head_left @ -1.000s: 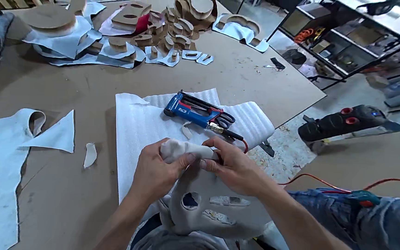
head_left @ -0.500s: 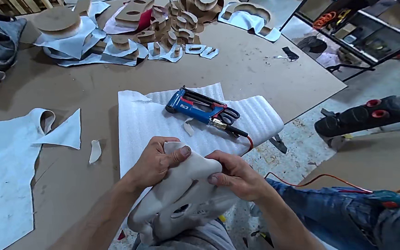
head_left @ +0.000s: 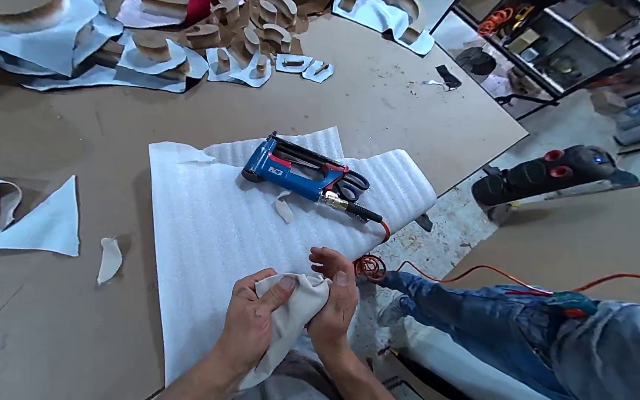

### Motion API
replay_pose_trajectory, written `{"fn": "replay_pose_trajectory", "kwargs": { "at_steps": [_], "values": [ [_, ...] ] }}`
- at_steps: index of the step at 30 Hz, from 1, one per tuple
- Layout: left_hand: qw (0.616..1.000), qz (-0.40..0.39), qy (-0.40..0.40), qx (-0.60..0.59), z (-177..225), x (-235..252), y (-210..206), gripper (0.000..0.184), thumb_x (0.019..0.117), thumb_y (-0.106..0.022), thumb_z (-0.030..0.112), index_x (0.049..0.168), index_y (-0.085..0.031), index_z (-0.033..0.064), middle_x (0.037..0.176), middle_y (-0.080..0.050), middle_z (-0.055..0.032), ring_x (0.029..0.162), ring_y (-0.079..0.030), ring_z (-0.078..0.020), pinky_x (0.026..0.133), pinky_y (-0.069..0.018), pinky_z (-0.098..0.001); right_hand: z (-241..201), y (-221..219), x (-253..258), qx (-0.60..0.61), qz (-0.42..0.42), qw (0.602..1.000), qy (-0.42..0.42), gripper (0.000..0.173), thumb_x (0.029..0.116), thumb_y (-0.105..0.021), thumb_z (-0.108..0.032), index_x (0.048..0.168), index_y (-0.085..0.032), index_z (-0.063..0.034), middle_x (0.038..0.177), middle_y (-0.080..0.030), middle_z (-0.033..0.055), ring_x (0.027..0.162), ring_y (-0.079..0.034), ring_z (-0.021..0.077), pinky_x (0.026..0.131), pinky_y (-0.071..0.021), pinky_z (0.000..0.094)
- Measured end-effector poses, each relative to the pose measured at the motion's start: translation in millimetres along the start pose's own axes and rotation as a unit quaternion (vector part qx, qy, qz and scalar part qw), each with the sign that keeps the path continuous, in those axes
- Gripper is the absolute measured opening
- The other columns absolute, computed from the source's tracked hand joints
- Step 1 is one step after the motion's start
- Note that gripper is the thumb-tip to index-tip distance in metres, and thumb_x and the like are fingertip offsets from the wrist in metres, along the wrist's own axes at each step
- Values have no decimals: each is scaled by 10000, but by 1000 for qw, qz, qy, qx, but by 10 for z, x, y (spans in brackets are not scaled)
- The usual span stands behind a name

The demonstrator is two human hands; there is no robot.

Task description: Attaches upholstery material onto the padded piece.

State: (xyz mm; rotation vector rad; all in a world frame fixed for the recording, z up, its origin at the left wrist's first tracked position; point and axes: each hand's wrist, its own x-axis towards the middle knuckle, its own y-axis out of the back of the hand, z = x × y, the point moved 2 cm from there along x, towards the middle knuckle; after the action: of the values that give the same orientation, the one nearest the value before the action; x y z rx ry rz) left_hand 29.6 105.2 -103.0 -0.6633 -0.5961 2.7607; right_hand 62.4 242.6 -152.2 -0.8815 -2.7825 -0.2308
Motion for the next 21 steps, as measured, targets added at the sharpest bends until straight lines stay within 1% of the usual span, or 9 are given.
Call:
{"fn": "replay_pose_trajectory", "kwargs": {
  "at_steps": [2, 5, 7, 9, 12, 14, 15, 17, 21],
  "values": [
    [999, 12, 43, -17, 11, 6, 14, 155, 964, -594, 74, 850, -692, 37, 738, -717, -54, 668, -706, -117, 671, -621, -295, -141, -59, 12, -25, 6, 1000, -12, 679, 1090, -222, -561, 1351, -569, -38, 1299, -664, 88, 1227, -620, 188, 1026, -528, 384],
    [997, 0, 71, -43, 10, 77, 62, 159, 962, -595, 106, 843, -693, 68, 723, -707, -24, 651, -689, -90, 652, -604, -269, -477, -236, 170, -137, -35, 990, 14, 723, 1088, -186, -561, 1439, -519, -24, 1414, -600, 108, 1348, -533, 191, 1127, -448, 419],
    [996, 0, 70, -56, 22, 121, 125, 153, 943, -606, 131, 841, -714, 92, 698, -689, 14, 624, -655, -50, 619, -573, -235, -674, -426, 249, -237, -91, 966, 42, 783, 1062, -128, -616, 1506, -475, -73, 1506, -544, 91, 1420, -477, 203, 1169, -397, 486],
    [996, 6, 78, -45, 64, 163, 195, 149, 928, -596, 127, 842, -716, 105, 690, -686, 27, 611, -640, -38, 606, -559, -225, -756, -539, 305, -220, -129, 966, 39, 790, 1049, -100, -649, 1536, -467, -148, 1531, -537, 27, 1419, -485, 181, 1154, -410, 498],
    [993, -37, 92, -62, 56, 194, 250, 121, 939, -648, 138, 844, -713, 101, 732, -715, 11, 664, -687, -68, 658, -598, -261, -802, -315, 400, -61, -161, 984, 34, 663, 1064, -177, -636, 1435, -560, -243, 1432, -619, -22, 1348, -557, 189, 1115, -476, 449],
    [990, -63, 103, -73, 48, 223, 245, 122, 944, -669, 144, 835, -710, 111, 728, -716, 12, 664, -693, -68, 660, -602, -260, -629, -16, 354, -103, -121, 983, 91, 525, 1084, -252, -580, 1385, -580, -301, 1400, -625, -68, 1346, -546, 159, 1113, -458, 399],
    [988, -71, 110, -79, 59, 271, 241, 124, 948, -666, 141, 835, -706, 110, 725, -716, 8, 659, -695, -71, 656, -604, -259, -447, 63, 331, -152, -107, 974, 127, 495, 1092, -262, -537, 1385, -562, -275, 1406, -596, -49, 1358, -520, 158, 1119, -440, 390],
    [982, -81, 146, -92, 54, 286, 228, 118, 957, -656, 130, 851, -697, 100, 735, -718, -3, 665, -700, -82, 662, -608, -264, -151, 70, 206, -197, -85, 965, 150, 551, 1090, -255, -540, 1389, -562, -194, 1416, -585, 35, 1370, -510, 202, 1130, -436, 411],
    [974, -70, 192, -101, 66, 359, 243, 109, 951, -637, 122, 852, -681, 106, 738, -703, 10, 677, -682, -71, 675, -593, -257, -381, -288, 176, -245, -81, 948, 187, 538, 1084, -254, -501, 1338, -598, -176, 1396, -605, 51, 1363, -525, 219, 1125, -446, 424]
  ]
}}
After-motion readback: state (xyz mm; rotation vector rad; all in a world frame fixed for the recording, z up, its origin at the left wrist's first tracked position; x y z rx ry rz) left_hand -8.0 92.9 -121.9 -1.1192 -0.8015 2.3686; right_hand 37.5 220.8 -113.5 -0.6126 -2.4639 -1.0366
